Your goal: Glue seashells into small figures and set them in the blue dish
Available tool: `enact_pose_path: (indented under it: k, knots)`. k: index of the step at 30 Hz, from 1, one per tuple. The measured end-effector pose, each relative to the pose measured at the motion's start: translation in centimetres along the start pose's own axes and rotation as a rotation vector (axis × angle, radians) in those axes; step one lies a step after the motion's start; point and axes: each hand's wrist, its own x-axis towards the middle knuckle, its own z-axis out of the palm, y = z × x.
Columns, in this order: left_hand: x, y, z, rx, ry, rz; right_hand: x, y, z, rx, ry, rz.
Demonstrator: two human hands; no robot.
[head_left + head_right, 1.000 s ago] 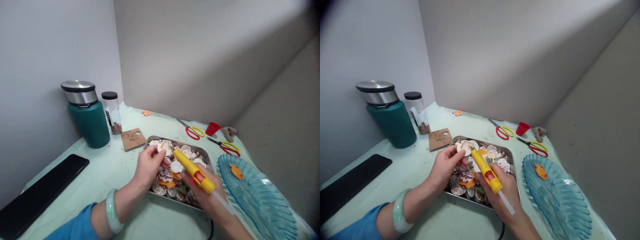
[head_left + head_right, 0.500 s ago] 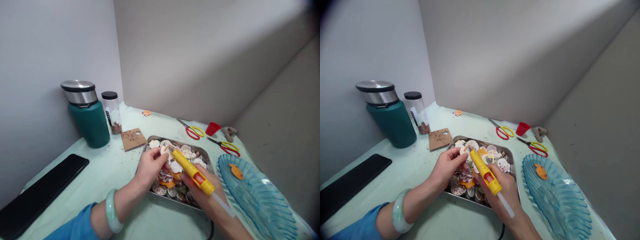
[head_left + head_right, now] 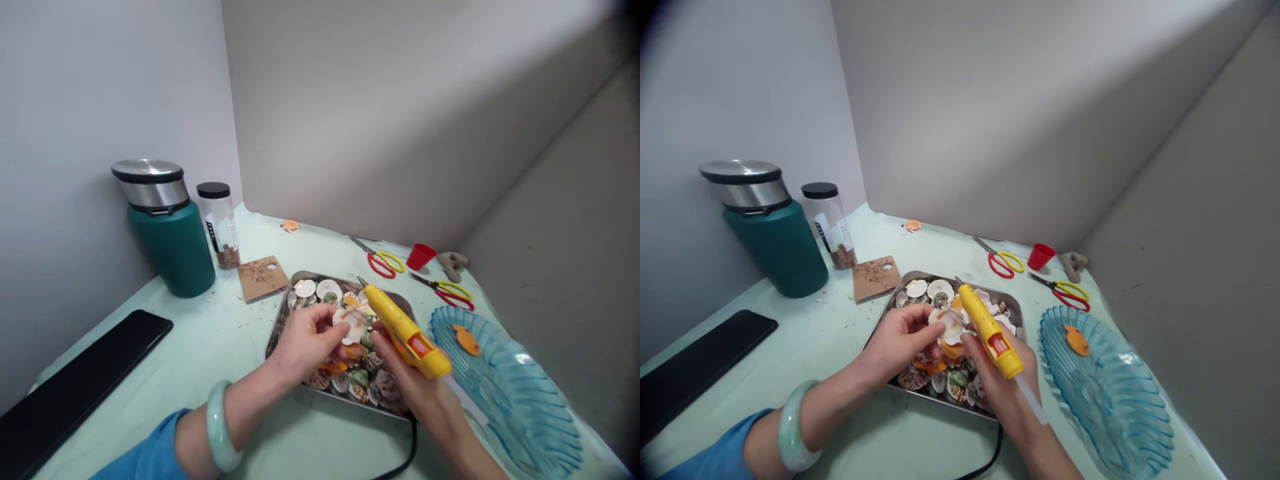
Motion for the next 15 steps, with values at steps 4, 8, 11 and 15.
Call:
enact_pose_path:
  k: [4,8,11,15]
  knots:
    - [-0.31,-0.11,0.12,0.072,-0.062,0.040,0.07,-0.09,-0.32,0.022,-0.041,0.029]
    - [-0.58,0.01,0.11,0.024,-0.152,0.027,-0.17,-0.57,-0.66,0.048,-0.018,0.108]
    - [-0.70,0.08,0.08,0.017,-0.178,0.003,-0.22,-0.47,-0.77,0.066,-0.027,0.137]
    - [-0.78,0.17,0.10,0.028,-0.179,0.002,-0.18,-0.14,-0.80,0.043,-0.017,0.149]
